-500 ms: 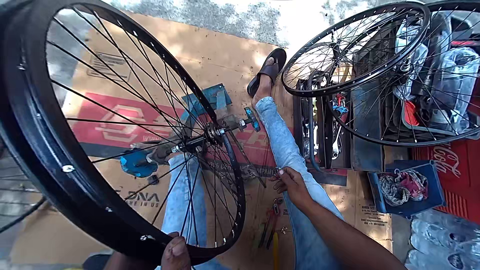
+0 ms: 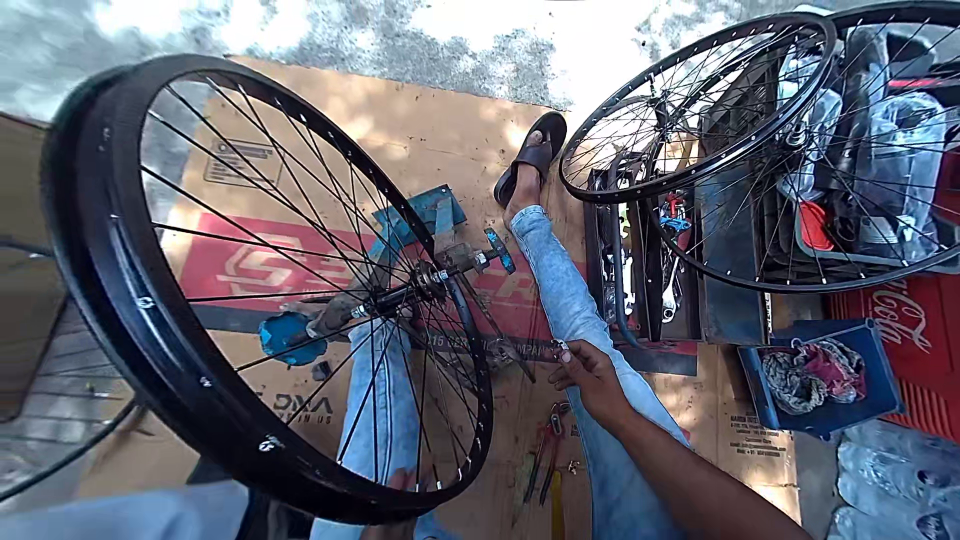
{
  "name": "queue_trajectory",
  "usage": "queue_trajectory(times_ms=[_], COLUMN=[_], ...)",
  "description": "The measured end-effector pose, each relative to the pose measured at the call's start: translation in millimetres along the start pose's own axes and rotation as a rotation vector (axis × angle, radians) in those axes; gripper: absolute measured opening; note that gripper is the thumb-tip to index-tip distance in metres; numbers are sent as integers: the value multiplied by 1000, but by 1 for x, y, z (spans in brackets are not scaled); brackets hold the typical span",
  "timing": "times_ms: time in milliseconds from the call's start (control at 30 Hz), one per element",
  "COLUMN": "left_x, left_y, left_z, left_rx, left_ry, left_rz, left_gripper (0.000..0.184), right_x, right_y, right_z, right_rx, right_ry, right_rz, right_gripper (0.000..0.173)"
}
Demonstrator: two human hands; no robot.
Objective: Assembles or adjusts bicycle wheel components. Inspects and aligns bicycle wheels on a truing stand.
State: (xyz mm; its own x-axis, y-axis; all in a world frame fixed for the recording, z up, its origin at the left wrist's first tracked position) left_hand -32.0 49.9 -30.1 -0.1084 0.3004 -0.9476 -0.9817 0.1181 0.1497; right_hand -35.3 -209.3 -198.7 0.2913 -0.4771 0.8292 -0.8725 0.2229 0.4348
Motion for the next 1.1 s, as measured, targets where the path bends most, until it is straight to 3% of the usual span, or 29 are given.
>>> queue_trajectory(times_ms=[67,167,233,300,400,500,600,700,800,900,967,1100], left_x=[6,-17,-38,-57,-63,-14,61,103,84,52,34,-1], left_y=[10,-2,-16,-28,-32,-10,24,34,15,7,1,-12], left_z=[-14,-5,7,19,32,25,-6,-35,-36,-29,-23,-13], left_rx=[60,-125,-235,-296,-274,-220,-80,-40,-186,-269,-294,-291], left_ry=[-60,-219,-270,-266,-263,-134,-175,-296,-349,-343,-394,-548], left_rz=[-15,-136,-200,-239,-282,-40,219,349,129,-18,-19,-25], left_gripper=[71,39,29,31,47,61,93,94,49,32,31,65], right_x=[1,2,3,2,1,3,10,24,47,65,77,100], right_y=[1,2,1,2,1,0,3,10,21,26,24,15], right_z=[1,-1,0,3,4,1,-4,-22,-54,-81,-97,-126], right_rx=[2,4,-2,-11,-14,5,47,139,229,278,298,305], right_ry=[-18,-15,-16,-21,-26,-18,60,231,401,520,534,482], right_rz=[14,16,6,4,6,18,112,296,538,730,806,902], right_gripper=[21,20,20,17,16,17,37,54,48,44,43,40])
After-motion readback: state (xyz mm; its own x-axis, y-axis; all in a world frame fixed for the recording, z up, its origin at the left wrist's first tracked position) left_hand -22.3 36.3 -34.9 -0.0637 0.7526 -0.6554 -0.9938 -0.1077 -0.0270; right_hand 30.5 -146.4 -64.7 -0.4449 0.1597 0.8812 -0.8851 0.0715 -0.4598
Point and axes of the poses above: each hand's wrist, its own y-axis away from the middle knuckle, its own z-axis out of the back of the hand, x = y × z, the point moved 9 cm from there along -y, towards the middle knuckle, and after that the axes turned 5 degrees about -y, right-handed, at the moved point
